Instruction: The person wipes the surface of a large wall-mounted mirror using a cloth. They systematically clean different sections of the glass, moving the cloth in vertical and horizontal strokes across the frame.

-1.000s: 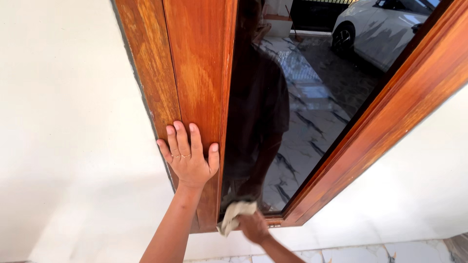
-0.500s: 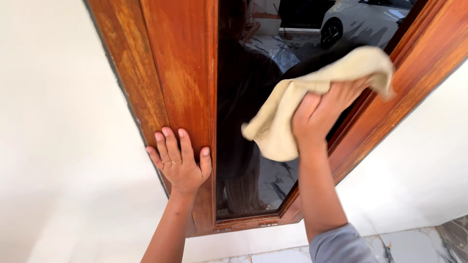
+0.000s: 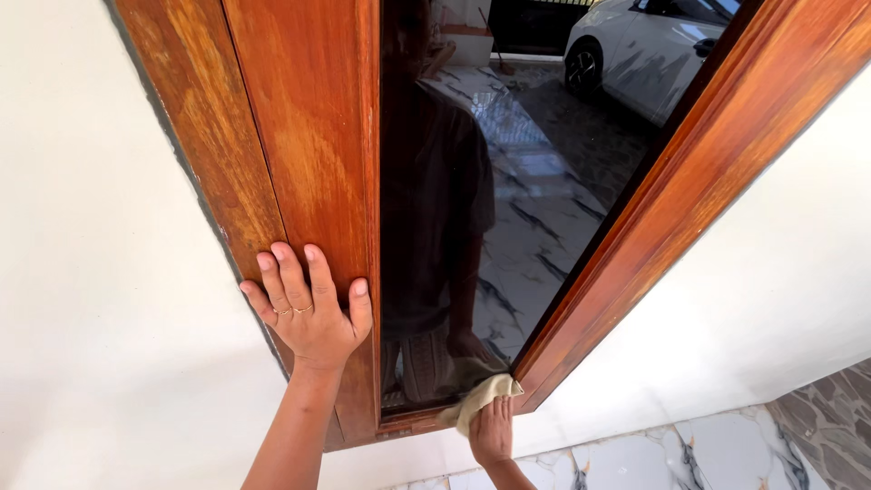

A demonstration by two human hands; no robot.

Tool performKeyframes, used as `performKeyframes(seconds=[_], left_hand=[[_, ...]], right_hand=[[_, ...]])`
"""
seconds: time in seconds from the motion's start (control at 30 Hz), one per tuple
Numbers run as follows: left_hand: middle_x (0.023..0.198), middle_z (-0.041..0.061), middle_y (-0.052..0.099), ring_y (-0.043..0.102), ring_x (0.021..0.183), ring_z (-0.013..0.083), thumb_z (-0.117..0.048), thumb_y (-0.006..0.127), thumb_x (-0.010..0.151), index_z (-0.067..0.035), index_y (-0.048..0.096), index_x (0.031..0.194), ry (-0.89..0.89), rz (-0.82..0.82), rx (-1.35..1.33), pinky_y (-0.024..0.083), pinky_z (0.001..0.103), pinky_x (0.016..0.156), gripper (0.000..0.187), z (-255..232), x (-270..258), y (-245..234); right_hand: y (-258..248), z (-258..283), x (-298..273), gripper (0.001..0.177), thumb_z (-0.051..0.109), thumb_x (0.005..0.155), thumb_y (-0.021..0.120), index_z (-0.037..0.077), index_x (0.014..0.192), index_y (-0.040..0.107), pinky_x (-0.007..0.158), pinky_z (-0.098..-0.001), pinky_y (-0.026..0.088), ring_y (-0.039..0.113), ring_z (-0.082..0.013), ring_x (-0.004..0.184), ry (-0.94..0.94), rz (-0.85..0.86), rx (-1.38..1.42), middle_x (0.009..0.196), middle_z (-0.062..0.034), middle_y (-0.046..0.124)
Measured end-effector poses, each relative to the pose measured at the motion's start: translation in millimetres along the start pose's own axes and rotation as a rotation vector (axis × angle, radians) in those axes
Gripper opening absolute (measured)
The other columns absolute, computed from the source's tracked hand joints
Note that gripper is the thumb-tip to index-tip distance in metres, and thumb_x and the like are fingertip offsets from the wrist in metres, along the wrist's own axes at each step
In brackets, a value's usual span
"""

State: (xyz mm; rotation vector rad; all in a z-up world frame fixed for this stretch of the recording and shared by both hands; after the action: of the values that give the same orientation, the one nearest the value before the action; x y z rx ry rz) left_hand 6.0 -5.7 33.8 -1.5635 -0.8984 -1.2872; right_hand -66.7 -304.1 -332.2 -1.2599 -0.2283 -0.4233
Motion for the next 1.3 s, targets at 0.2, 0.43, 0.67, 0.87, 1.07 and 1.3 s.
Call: performKeyframes(seconds=[0.2, 0.43, 0.67, 0.87, 1.07, 1.3], left_hand=[[0.167, 0.027, 0.025, 0.016, 0.158, 0.0404, -0.044, 0.048, 0.109, 0.002, 0.043, 0.159, -0.01, 0.023, -0.014, 0.004, 0.059, 0.129, 0.067, -0.4, -1.3, -1.2], [0.165, 0.029, 0.029, 0.018, 0.157, 0.0416, -0.045, 0.049, 0.109, 0.005, 0.046, 0.156, 0.015, -0.004, -0.002, 0.005, 0.061, 0.129, 0.069, -0.5, 1.2, -3.1], [0.164, 0.029, 0.029, 0.019, 0.157, 0.0417, -0.043, 0.05, 0.108, 0.005, 0.047, 0.155, 0.004, -0.002, -0.009, 0.005, 0.06, 0.128, 0.067, -1.9, 0.5, -1.0], [0.165, 0.027, 0.029, 0.019, 0.157, 0.0399, -0.043, 0.051, 0.108, 0.004, 0.047, 0.155, -0.001, -0.011, -0.019, 0.005, 0.058, 0.129, 0.067, -3.1, 5.3, -8.1], [0.164, 0.027, 0.031, 0.019, 0.157, 0.0385, -0.043, 0.05, 0.107, 0.003, 0.05, 0.153, 0.002, -0.03, -0.016, 0.005, 0.058, 0.129, 0.065, -4.9, 5.8, -11.5], [0.162, 0.027, 0.034, 0.021, 0.156, 0.0386, -0.044, 0.052, 0.106, 0.003, 0.053, 0.15, -0.015, -0.017, -0.021, 0.006, 0.057, 0.128, 0.064, -3.8, 6.6, -10.8]], right_hand=[[-86.5, 29.2, 90.3, 0.047, 0.02, 0.102, 0.041, -0.01, 0.137, 0.041, 0.129, -0.0583, 0.011, 0.024, -0.0526, 0.148, -0.081, -0.478, 0.146, 0.15, -0.0332, 0.034], [-390.8, 130.2, 277.9, 0.057, 0.02, 0.11, 0.034, -0.005, 0.16, 0.025, 0.134, -0.0533, 0.004, 0.012, -0.0434, 0.158, -0.401, -1.118, 0.164, 0.168, -0.0253, 0.019], [-420.0, 175.6, 273.4, 0.062, 0.019, 0.108, 0.036, -0.011, 0.161, 0.025, 0.134, -0.052, 0.006, 0.014, -0.041, 0.16, -0.557, -1.081, 0.203, 0.171, -0.0282, 0.021], [-200.6, 163.6, 126.1, 0.022, 0.009, 0.068, 0.058, 0.0, 0.087, 0.065, 0.06, -0.0557, 0.044, 0.056, -0.0376, 0.063, -0.684, -0.374, 0.174, 0.073, -0.0177, 0.059], [-77.3, 128.3, 59.9, 0.024, 0.025, 0.088, 0.06, 0.004, 0.089, 0.071, 0.076, -0.0525, 0.055, 0.062, -0.0321, 0.085, -0.702, -0.084, 0.187, 0.081, -0.0137, 0.065], [-252.6, 215.9, 206.3, 0.025, 0.027, 0.079, 0.059, 0.004, 0.083, 0.07, 0.061, -0.0475, 0.047, 0.06, -0.0316, 0.074, -0.618, -0.68, 0.009, 0.081, -0.0157, 0.064]])
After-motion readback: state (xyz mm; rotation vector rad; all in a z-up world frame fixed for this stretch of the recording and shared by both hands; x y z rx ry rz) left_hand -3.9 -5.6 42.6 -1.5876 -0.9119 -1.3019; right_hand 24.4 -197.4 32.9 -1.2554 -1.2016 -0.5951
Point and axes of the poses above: each hand's wrist, its own x-axis towards the middle knuckle, its own y-axis out of the palm, z = x × y, the point moved 4 cm from there along x, towards the middle knuckle
